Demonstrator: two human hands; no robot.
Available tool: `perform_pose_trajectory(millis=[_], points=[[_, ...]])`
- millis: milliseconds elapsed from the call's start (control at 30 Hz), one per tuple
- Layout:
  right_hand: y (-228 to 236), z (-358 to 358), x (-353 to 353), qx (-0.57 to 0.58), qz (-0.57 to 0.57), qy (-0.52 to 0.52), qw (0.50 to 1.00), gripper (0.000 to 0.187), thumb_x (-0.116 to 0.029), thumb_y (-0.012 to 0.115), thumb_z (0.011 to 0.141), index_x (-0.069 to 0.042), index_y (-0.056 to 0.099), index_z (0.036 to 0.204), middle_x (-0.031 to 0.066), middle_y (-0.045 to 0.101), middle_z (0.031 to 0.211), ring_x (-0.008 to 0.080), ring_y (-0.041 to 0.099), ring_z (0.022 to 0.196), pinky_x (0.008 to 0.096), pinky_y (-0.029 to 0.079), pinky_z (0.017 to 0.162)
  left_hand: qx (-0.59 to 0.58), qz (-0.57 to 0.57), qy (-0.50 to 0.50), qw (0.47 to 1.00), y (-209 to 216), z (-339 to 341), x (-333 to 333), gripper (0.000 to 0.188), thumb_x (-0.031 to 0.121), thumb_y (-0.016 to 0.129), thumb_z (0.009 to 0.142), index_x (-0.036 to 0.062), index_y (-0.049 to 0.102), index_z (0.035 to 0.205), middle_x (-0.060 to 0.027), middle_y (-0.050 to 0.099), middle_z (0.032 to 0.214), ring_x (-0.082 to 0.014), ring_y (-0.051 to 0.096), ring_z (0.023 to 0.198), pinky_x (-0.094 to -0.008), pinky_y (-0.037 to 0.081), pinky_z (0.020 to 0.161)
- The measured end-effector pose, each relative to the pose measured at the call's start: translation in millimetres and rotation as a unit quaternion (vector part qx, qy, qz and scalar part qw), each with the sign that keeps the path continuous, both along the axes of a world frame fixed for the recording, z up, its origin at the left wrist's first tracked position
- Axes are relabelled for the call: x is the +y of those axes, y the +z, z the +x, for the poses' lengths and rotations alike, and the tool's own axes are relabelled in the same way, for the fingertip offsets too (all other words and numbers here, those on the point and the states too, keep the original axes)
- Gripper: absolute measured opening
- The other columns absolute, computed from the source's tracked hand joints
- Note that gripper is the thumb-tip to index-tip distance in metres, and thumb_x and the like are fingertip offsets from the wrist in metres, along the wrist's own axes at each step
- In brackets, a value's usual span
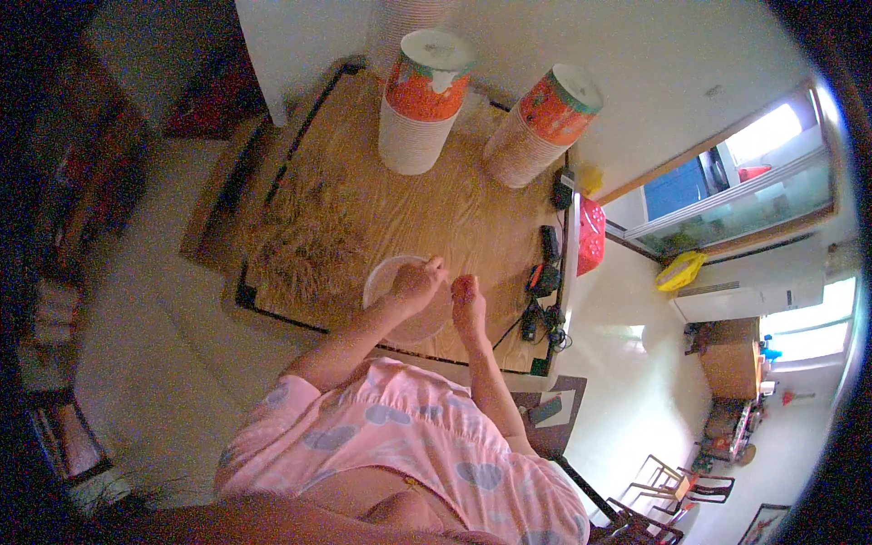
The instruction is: Packing shredded paper filler into decorative paper cups.
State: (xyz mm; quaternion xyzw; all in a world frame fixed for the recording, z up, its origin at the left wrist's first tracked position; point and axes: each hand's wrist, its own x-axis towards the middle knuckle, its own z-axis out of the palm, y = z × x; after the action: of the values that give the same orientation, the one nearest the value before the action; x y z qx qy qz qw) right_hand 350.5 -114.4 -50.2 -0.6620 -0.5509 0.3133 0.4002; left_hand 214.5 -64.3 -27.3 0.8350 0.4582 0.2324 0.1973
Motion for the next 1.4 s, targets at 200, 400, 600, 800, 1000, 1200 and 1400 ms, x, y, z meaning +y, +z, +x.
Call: perform_pose_trajectory(millis=[200,400,600,800,1000,1200,1400], points=[[-7,-5,-1,-0.119,0.062,-0.047,0.99,0.004,-0.008,0.043,0.085,-0.005,0.042,0.088,0.0125,0.053,0.068,0.0288,0.052,0.061,0.0357,0.042,0.057,0.061,-0.024,-0.029,0.997,-19,1,6,0.013,0.015,0.05,0.075,0.0072,0.06,0.073,-0.0109,0.057,0.075,-0.0298,0.059,0.072,-0.0411,0.047,0.063],[3,-3,2,-0.049,0.03,-0.053,0.997,0.006,-0.013,0.043,0.088,-0.007,0.042,0.09,0.0126,0.054,0.07,0.0273,0.054,0.063,0.0354,0.043,0.058,-0.022,-0.085,-0.032,0.996,-12,-9,9,0.012,0.02,0.061,0.069,0.0092,0.064,0.073,-0.0103,0.059,0.075,-0.0284,0.059,0.071,-0.0406,0.046,0.063],[12,-15,3,-0.038,0.028,-0.017,0.999,0.007,-0.013,0.044,0.089,-0.006,0.044,0.091,0.0122,0.054,0.071,0.0217,0.053,0.062,0.0318,0.044,0.058,-0.089,-0.142,-0.063,0.984,-29,-5,24,0.016,0.023,0.065,0.065,0.0089,0.066,0.073,-0.0121,0.061,0.073,-0.0277,0.06,0.068,-0.0383,0.047,0.062],[2,-7,7,-0.07,0.101,0.01,0.992,0.006,-0.009,0.046,0.088,-0.003,0.045,0.088,0.0101,0.055,0.072,0.0179,0.056,0.063,0.0293,0.045,0.058,-0.19,-0.263,-0.078,0.943,-36,0,37,0.013,0.018,0.066,0.068,0.0055,0.065,0.072,-0.0071,0.061,0.065,-0.0158,0.057,0.058,-0.0308,0.045,0.054],[19,-17,3,-0.058,0.096,-0.001,0.994,0.014,-0.007,0.058,0.076,-0.005,0.049,0.088,0.0107,0.054,0.082,0.0285,0.053,0.075,0.034,0.044,0.065,-0.283,-0.331,-0.062,0.898,-58,1,42,0.01,0.012,0.066,0.071,0.0025,0.064,0.074,-0.0035,0.062,0.065,-0.0093,0.055,0.059,-0.0268,0.044,0.053],[19,-25,-3,-0.208,0.115,0.047,0.97,0.011,-0.008,0.062,0.071,-0.006,0.055,0.079,0.0096,0.053,0.087,0.0297,0.05,0.084,0.0397,0.04,0.072,-0.31,-0.378,-0.026,0.872,-69,5,44,0.011,0.012,0.067,0.071,0.0015,0.063,0.073,-0.0052,0.063,0.068,-0.0097,0.057,0.062,-0.0252,0.045,0.058],[8,-17,1,-0.096,0.093,0.015,0.991,0.008,-0.007,0.06,0.074,-0.004,0.055,0.078,0.0118,0.055,0.076,0.0306,0.052,0.074,0.0384,0.041,0.067,-0.345,-0.401,-0.031,0.848,-56,-4,36,0.009,0.012,0.065,0.074,0.003,0.064,0.076,-0.0035,0.062,0.071,-0.0113,0.056,0.063,-0.0263,0.045,0.061]])
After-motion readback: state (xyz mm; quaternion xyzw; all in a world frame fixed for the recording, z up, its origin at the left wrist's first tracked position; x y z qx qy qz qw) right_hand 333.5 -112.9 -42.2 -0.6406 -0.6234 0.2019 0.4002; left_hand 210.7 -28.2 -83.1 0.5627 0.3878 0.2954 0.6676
